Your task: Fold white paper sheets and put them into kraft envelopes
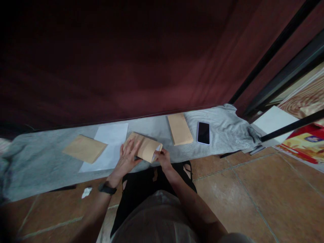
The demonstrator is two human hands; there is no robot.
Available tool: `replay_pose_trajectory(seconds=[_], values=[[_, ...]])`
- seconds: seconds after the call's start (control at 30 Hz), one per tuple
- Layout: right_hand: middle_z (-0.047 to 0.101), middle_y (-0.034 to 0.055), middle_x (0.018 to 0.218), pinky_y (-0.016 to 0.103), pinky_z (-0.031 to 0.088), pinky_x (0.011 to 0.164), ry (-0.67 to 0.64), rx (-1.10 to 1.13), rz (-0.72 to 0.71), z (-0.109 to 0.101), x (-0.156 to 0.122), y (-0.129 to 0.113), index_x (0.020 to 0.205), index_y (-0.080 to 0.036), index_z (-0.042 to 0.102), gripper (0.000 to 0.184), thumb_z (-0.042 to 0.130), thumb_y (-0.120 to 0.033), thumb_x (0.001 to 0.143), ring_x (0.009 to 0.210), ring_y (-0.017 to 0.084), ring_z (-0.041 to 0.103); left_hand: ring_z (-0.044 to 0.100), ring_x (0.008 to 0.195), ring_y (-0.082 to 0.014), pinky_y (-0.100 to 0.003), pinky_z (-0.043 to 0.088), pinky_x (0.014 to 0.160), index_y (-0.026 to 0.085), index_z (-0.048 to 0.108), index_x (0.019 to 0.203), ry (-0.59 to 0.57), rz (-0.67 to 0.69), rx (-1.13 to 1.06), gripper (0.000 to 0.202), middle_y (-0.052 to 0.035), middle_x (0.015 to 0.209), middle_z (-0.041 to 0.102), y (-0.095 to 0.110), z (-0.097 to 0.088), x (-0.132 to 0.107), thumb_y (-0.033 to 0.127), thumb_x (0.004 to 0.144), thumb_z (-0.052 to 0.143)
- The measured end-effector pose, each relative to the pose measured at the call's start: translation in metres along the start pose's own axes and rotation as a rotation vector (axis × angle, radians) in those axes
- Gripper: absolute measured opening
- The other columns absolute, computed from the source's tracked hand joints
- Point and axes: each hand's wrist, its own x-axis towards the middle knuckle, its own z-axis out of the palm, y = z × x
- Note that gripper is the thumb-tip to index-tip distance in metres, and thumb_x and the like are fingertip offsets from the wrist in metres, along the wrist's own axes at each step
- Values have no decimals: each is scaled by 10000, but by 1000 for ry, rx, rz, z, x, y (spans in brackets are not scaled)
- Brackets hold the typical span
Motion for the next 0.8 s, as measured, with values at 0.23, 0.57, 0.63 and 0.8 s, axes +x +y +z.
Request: replay_pose_trajectory(seconds=[0.23, 0.57, 0.63, 0.8], values=[[703, 12, 707, 275, 516, 507, 57, 161, -8, 7, -3, 3, 826, -199, 641, 323, 724, -453, 645, 641, 200, 661, 700, 1072, -289, -449, 584, 912, 197, 535, 1363, 189, -762, -1145, 659, -131, 1119, 707, 39, 33, -20, 541, 832, 717], [724, 3, 741, 235, 495, 519, 47, 242, -46, 16, -15, -1, 806, -193, 648, 227, 693, -356, 656, 600, 146, 633, 741, 693, -161, -249, 598, 681, 151, 646, 909, 141, -987, -1736, 354, -49, 842, 765, 78, 55, -9, 272, 677, 885], [715, -1, 701, 225, 483, 477, 26, 241, -25, 15, -16, -2, 798, -187, 647, 232, 705, -362, 658, 549, 138, 617, 732, 665, -159, -244, 587, 646, 148, 643, 904, 124, -978, -1696, 356, -54, 811, 759, 74, 54, -7, 286, 676, 880], [709, 7, 650, 220, 520, 453, -9, 216, 54, 14, -13, -2, 780, -180, 637, 232, 727, -376, 693, 512, 144, 645, 693, 599, -141, -233, 557, 591, 146, 625, 890, 70, -961, -1534, 338, -51, 724, 733, 65, 48, -6, 334, 706, 837]])
